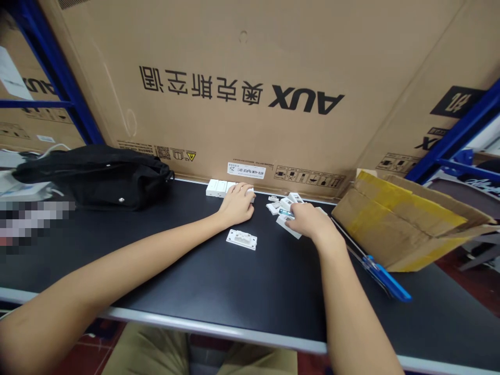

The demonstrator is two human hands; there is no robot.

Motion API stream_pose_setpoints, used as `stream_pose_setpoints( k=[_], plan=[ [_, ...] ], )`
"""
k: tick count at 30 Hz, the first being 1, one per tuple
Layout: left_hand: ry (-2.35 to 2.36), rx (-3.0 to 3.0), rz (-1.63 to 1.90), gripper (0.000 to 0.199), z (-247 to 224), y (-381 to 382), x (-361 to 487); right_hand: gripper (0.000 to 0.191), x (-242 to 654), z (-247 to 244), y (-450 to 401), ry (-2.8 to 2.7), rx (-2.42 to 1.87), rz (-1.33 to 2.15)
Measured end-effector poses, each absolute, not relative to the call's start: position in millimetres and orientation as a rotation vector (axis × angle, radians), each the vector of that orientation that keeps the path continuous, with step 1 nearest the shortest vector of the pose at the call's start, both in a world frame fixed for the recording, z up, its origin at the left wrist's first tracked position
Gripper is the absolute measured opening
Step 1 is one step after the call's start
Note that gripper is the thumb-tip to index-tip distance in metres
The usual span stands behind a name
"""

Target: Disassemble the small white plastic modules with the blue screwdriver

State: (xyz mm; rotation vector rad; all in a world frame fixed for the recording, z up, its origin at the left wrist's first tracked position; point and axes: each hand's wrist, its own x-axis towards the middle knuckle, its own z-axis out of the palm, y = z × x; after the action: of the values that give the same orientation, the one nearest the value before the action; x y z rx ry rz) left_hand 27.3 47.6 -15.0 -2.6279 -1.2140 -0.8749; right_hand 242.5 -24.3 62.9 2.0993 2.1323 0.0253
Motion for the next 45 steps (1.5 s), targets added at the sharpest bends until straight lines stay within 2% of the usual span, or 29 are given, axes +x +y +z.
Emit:
stream_pose_setpoints(
  k=[7,13,20,23,27,34,39,43,45],
  plan=[
    [-1.411,-2.543,-0.890,0.029,-22,52,21,0.031,221,65,-29,2.231,2.098,0.104],
    [-1.415,-2.586,-0.889,0.031,-22,57,12,0.024,200,64,-35,2.429,1.966,0.084],
    [-1.217,-2.747,-0.933,0.028,-13,46,-7,0.018,197,65,-38,2.504,1.919,0.058],
    [-0.983,-3.022,-1.052,0.026,-6,22,-31,0.016,197,65,-38,2.535,1.918,0.033],
    [-0.724,-3.323,-0.792,0.036,-1,-12,-58,0.019,192,62,-39,2.651,1.841,-0.083],
    [-0.685,-3.398,-0.785,0.020,-5,-18,-67,0.015,171,60,-44,2.787,1.416,-0.542],
    [-0.705,-3.571,-0.876,0.024,-3,-5,-65,0.023,154,57,-49,2.774,1.282,-0.356],
    [-0.635,-3.718,-0.815,0.032,1,8,-62,0.031,151,44,-49,2.840,1.182,-0.225],
    [-0.624,-3.771,-0.766,0.034,2,15,-60,0.026,154,37,-47,2.870,1.136,-0.216]
  ],
)
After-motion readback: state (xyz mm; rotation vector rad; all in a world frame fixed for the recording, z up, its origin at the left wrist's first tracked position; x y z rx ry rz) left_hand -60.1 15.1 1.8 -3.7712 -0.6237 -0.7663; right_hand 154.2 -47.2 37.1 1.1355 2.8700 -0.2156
